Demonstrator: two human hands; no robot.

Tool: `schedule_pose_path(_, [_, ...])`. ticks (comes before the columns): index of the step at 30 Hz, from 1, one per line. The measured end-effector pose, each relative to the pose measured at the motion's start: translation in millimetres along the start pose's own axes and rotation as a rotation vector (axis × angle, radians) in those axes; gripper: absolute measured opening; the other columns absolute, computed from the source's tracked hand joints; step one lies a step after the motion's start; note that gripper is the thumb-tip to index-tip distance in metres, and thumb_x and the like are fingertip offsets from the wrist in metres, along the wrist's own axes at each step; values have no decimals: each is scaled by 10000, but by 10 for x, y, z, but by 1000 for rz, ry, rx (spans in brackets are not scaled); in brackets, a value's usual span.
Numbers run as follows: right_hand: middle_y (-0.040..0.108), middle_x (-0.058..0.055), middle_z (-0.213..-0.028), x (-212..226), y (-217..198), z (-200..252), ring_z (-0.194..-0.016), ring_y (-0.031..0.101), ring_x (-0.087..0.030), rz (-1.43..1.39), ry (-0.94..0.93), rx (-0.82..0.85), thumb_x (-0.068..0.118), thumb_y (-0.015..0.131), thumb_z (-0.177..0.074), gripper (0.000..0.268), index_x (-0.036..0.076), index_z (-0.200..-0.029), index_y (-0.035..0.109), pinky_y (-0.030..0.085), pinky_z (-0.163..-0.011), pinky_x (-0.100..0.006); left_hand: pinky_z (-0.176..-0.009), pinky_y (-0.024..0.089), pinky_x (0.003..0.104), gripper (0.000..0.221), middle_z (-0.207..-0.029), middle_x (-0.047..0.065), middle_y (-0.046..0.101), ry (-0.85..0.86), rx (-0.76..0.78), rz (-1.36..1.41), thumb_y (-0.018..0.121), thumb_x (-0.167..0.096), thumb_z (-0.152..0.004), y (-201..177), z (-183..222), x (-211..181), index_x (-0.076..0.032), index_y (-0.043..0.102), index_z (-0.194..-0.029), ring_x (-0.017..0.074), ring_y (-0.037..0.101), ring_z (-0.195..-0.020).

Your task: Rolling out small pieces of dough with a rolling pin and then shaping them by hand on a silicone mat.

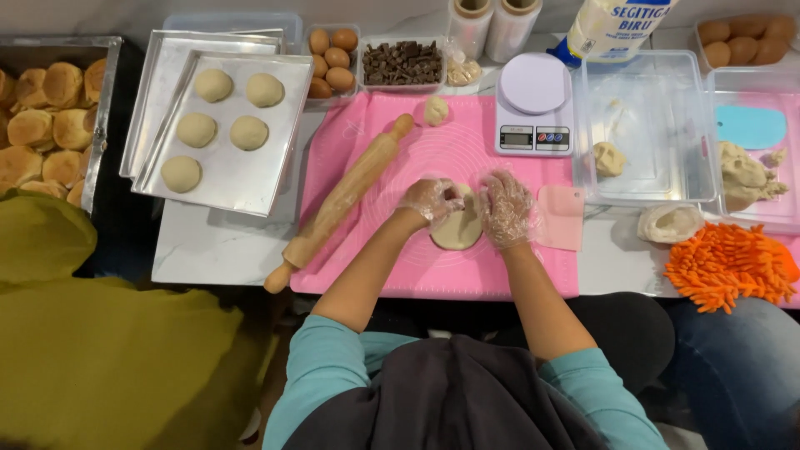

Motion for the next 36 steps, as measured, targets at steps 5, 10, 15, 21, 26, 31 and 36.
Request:
schedule_pose_path(5, [645,-46,-1308,-105,103,32,-1236,631,-300,-70,7,2,294,577,-1026,187,228,-1162,687,475,-981,-473,-964,578,439,283,-1080,52,752,-90,-196,219,758,-368,-856,503,-89,444,-241,698,-1101,290,708,-1117])
schedule_pose_path(10, [686,-104,-1293,-435,239,41,-1240,621,-345,-380,97,-15,185,651,-979,211,186,-1175,731,488,-1034,-443,-965,589,398,219,-1256,33,607,156,-723,71,716,-152,-902,376,-77,892,-217,755,-1108,297,639,-1152])
schedule_pose_path(15, [577,-162,-1423,-278,211,436,-1367,537,-305,-1029,491,341,-39,662,-868,615,93,-1456,544,462,-1123,-389,-933,584,377,224,-1109,16,634,16,-593,-77,713,-224,-874,584,-201,847,-206,699,-1097,257,644,-1090])
schedule_pose_path(21, [724,-144,-1196,135,75,266,-1129,693,-337,-309,235,339,197,731,-890,556,133,-1428,608,553,-950,-458,-955,562,456,333,-1067,42,656,-106,-354,-5,718,-338,-867,511,-262,666,-250,585,-1159,325,669,-1109])
schedule_pose_path(26, [712,-21,-1041,-285,694,146,-1024,709,-226,-421,438,356,345,810,-838,514,208,-1315,675,582,-888,-378,-943,573,444,297,-1025,28,702,-159,-284,-21,691,-389,-860,564,-354,660,-273,621,-1124,300,682,-1107])
schedule_pose_path(31, [647,62,-1087,-164,688,91,-1092,676,-193,-279,401,390,448,856,-751,449,306,-1146,698,572,-935,-353,-904,582,409,167,-982,-20,662,-22,-379,-47,721,-281,-839,691,-448,789,-338,687,-993,254,664,-1042])
schedule_pose_path(36, [736,-83,-973,-188,870,-51,-980,723,-309,-379,261,308,362,804,-883,339,180,-1154,715,602,-826,-430,-901,578,376,357,-1047,37,598,301,-558,219,734,-238,-858,365,77,507,-257,654,-1206,248,653,-1031])
Point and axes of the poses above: each hand's wrist, its own z-axis away from the middle knuckle, its own y-axis out of the palm, x = y × z, the point moved 7 cm from there along -z, towards the middle knuckle
